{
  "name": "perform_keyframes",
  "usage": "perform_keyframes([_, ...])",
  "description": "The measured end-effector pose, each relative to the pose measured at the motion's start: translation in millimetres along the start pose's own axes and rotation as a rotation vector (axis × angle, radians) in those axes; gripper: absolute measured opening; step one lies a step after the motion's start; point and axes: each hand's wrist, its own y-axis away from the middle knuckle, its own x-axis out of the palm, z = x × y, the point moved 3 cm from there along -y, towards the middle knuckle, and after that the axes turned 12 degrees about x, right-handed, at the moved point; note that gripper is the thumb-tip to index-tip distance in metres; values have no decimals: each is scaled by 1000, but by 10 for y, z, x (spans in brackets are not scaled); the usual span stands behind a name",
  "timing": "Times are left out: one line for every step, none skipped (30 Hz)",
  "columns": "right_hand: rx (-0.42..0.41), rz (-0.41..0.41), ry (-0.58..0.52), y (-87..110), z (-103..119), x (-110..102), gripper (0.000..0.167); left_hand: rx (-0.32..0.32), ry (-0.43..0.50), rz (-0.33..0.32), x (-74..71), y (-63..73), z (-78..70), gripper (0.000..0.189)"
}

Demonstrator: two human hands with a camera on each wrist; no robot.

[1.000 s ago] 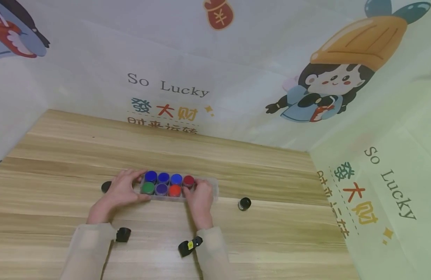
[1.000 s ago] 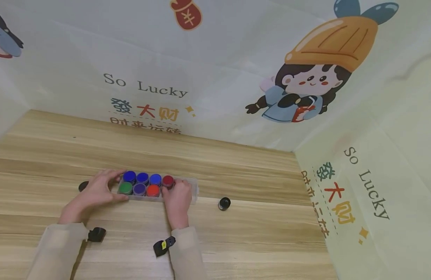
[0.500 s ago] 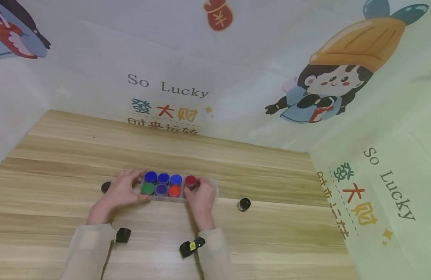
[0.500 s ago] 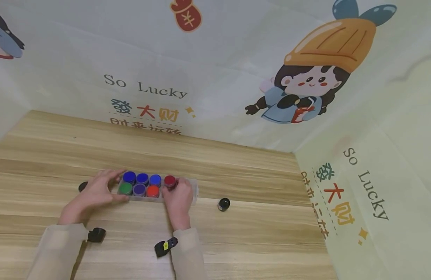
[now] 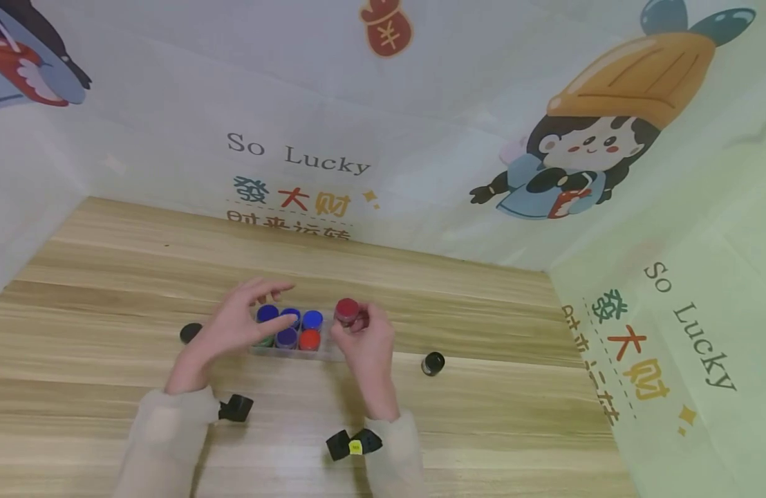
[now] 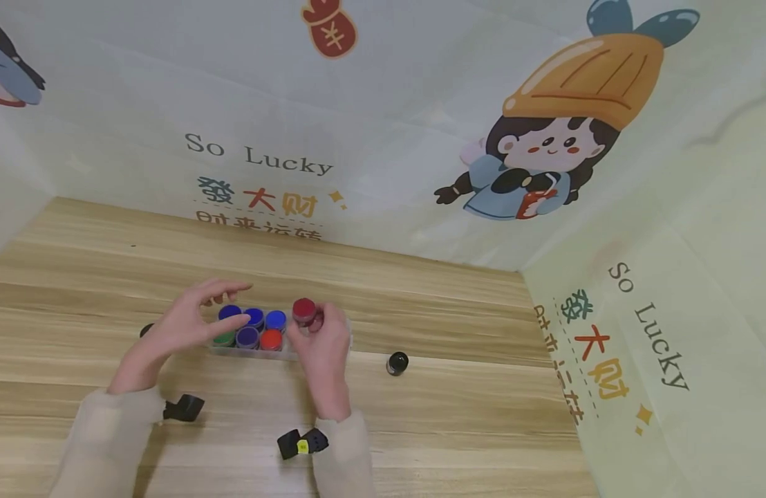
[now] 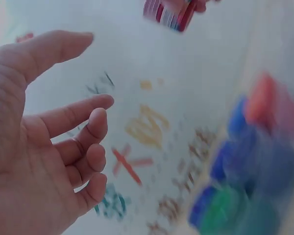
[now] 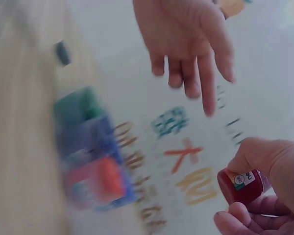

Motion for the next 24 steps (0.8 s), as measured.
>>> perform_keyframes([-10,4,-7,5,51,-38,23,36,29,-19,1,-37,-54,44])
perform_keyframes([-14,12,-13,9,102,-77,23,70,60,-33,4,-72,-109,42])
perform_keyframes([-22,19,-14,14,151,-114,24,106,97,-43,9,-111,-166,40])
perform_keyframes([-28,27,-15,19,198,-150,24,140,130,-50,15,-146,-218,39])
perform_keyframes([-35,35,-14,23,244,-185,24,166,161,-52,24,-179,-266,38])
perform_keyframes([-37,43,-10,30,291,-219,24,194,195,-53,34,-213,-312,37])
perform_keyframes([-42,51,-7,37,334,-255,24,219,222,-53,43,-248,-357,36])
perform_keyframes([-43,61,-6,43,374,-287,24,238,250,-50,52,-283,-402,36])
perform_keyframes([-46,69,-5,49,413,-317,25,257,267,-46,60,-316,-444,35])
perform_keyframes([-48,79,-10,57,452,-346,25,274,279,-43,66,-346,-480,35])
perform_keyframes([-49,90,-17,65,489,-375,25,287,293,-39,72,-376,-514,35])
perform_keyframes([-50,100,-24,73,522,-400,25,299,306,-34,75,-401,-544,35])
perform_keyframes([-56,108,-30,80,550,-424,25,309,317,-29,77,-422,-571,35])
perform_keyframes([-60,117,-39,88,576,-444,25,318,332,-22,80,-439,-595,34])
perform_keyframes([-68,126,-45,96,600,-463,25,326,346,-13,84,-453,-612,34])
perform_keyframes([-73,136,-49,105,622,-482,25,335,366,-3,87,-464,-629,34])
perform_keyframes([-81,147,-56,112,642,-499,25,345,386,8,90,-471,-640,34])
perform_keyframes([-89,156,-58,117,661,-514,24,356,406,18,93,-477,-650,33])
perform_keyframes([-94,169,-59,121,676,-528,25,370,429,28,97,-483,-664,32])
perform_keyframes([-100,182,-58,125,688,-539,25,382,452,38,102,-487,-673,30])
perform_keyframes([-102,196,-52,127,697,-549,26,393,472,47,105,-490,-680,29])
perform_keyframes([-102,210,-48,128,702,-558,26,405,486,53,108,-491,-686,28])
perform_keyframes([-101,224,-46,128,705,-565,27,416,497,56,111,-490,-690,27])
perform_keyframes([-97,238,-43,128,701,-569,27,421,509,59,113,-490,-693,26])
